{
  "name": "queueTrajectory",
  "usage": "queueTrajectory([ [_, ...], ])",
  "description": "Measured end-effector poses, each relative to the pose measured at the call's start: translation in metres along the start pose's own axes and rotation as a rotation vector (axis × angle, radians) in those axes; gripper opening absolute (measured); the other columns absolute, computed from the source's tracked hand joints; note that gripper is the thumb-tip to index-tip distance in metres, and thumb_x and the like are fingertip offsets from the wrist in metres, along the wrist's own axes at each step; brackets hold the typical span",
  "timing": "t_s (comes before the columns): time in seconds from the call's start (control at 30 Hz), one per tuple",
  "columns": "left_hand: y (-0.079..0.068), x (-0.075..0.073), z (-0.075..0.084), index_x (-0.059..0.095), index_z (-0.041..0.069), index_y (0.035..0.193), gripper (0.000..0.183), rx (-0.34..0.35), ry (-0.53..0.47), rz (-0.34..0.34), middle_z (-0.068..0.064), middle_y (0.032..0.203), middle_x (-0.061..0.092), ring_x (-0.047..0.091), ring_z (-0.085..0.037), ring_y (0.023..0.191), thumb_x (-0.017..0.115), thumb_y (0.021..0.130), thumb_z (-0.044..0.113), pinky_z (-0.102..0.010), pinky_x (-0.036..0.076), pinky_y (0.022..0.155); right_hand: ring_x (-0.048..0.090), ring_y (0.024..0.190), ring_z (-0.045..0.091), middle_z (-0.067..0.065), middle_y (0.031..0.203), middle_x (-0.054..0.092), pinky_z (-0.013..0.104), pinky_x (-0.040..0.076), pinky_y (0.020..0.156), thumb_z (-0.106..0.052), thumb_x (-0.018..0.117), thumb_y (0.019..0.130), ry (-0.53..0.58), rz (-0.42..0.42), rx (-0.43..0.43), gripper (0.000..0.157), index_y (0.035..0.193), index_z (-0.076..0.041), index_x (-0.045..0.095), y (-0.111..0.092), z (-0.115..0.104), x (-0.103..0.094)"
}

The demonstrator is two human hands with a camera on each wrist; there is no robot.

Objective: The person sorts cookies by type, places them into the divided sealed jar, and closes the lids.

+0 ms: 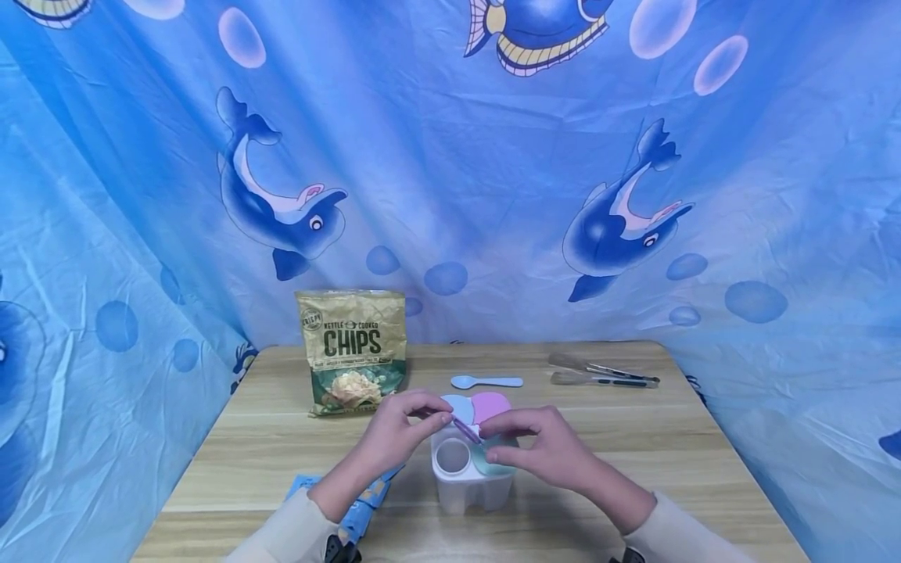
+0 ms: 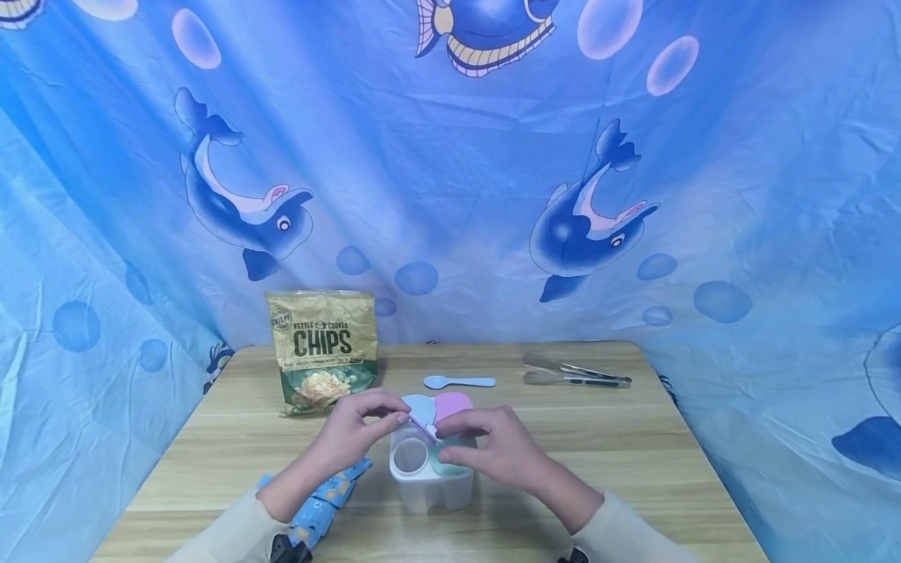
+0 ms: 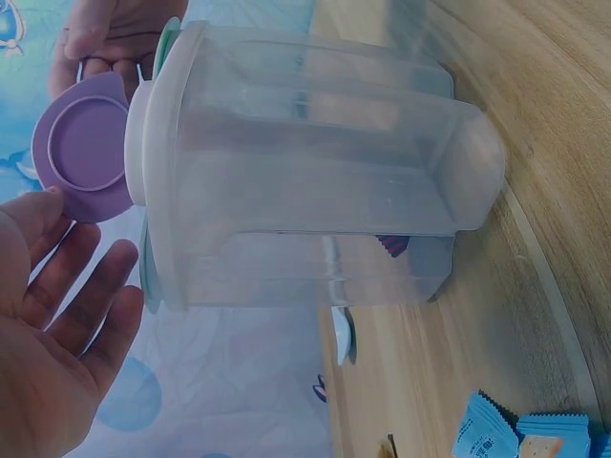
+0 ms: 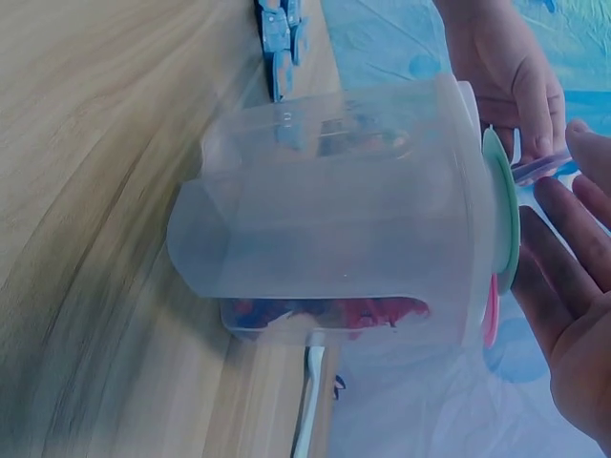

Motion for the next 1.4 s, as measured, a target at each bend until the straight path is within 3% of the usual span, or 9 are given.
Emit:
queueTrajectory([
  [0.33,-0.001,0.0,0.001,0.079,0.022,0.103,0.009,0.03,-0.005,-0.004,0.009,0.102,0.075,0.069,-0.006,0.09,0.074,0.095,0.024,-0.028,0.059,0.082,0.072,0.094,0.01,-0.005,0.098,0.079,0.032,0.06,0.083,-0.022,0.082,0.089,-0.032,0.031,-0.051,0.015,0.103,-0.016,0.08,0.005,-0.002,0.004],
  [0.6,-0.006,-0.013,-0.006,0.078,0.018,0.113,0.02,-0.029,0.004,-0.021,0.008,0.111,0.074,0.069,-0.009,0.095,0.074,0.096,0.026,-0.029,0.059,0.084,0.071,0.084,0.007,0.001,0.091,0.079,0.031,0.061,0.077,-0.014,0.083,0.087,-0.013,0.064,-0.053,0.011,0.098,-0.015,0.08,0.006,-0.001,0.005],
  [0.77,-0.012,-0.036,-0.03,0.075,0.023,0.116,0.02,-0.138,0.058,-0.035,0.003,0.112,0.074,0.069,-0.011,0.097,0.072,0.097,0.028,-0.029,0.058,0.083,0.071,0.083,0.006,-0.001,0.09,0.078,0.029,0.061,0.078,-0.017,0.082,0.088,-0.022,0.072,-0.04,0.009,0.097,-0.018,0.08,0.006,-0.001,0.004],
  [1.0,-0.028,-0.055,-0.081,0.074,0.014,0.117,0.024,-0.29,0.136,-0.136,-0.001,0.111,0.073,0.068,-0.016,0.102,0.071,0.097,0.027,-0.034,0.058,0.085,0.071,0.082,0.006,-0.001,0.09,0.078,0.029,0.061,0.077,-0.019,0.082,0.089,-0.04,0.079,-0.013,0.008,0.096,-0.018,0.081,0.006,-0.001,0.002],
  [1.23,-0.046,-0.053,-0.117,0.071,0.004,0.12,0.033,-0.468,0.189,-0.15,-0.008,0.109,0.072,0.066,-0.018,0.095,0.077,0.09,0.014,-0.04,0.057,0.085,0.072,0.082,0.006,-0.007,0.091,0.078,0.029,0.061,0.077,-0.02,0.082,0.088,-0.047,0.077,-0.011,0.009,0.097,-0.018,0.081,0.005,-0.002,0.002],
  [1.4,-0.051,-0.047,-0.131,0.07,0.004,0.122,0.041,-0.542,0.185,-0.138,-0.005,0.108,0.071,0.066,-0.019,0.098,0.082,0.084,0.013,-0.043,0.057,0.088,0.072,0.081,0.005,-0.006,0.091,0.078,0.029,0.061,0.075,-0.02,0.082,0.088,-0.041,0.085,-0.02,0.01,0.097,-0.017,0.081,0.004,-0.003,0.002],
])
Point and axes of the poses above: each hand's wrist, its own y-axis towards the middle knuckle, its own x-axis out of the palm, z = x × y, the point moved 5 cm from there along y, towards the middle knuckle
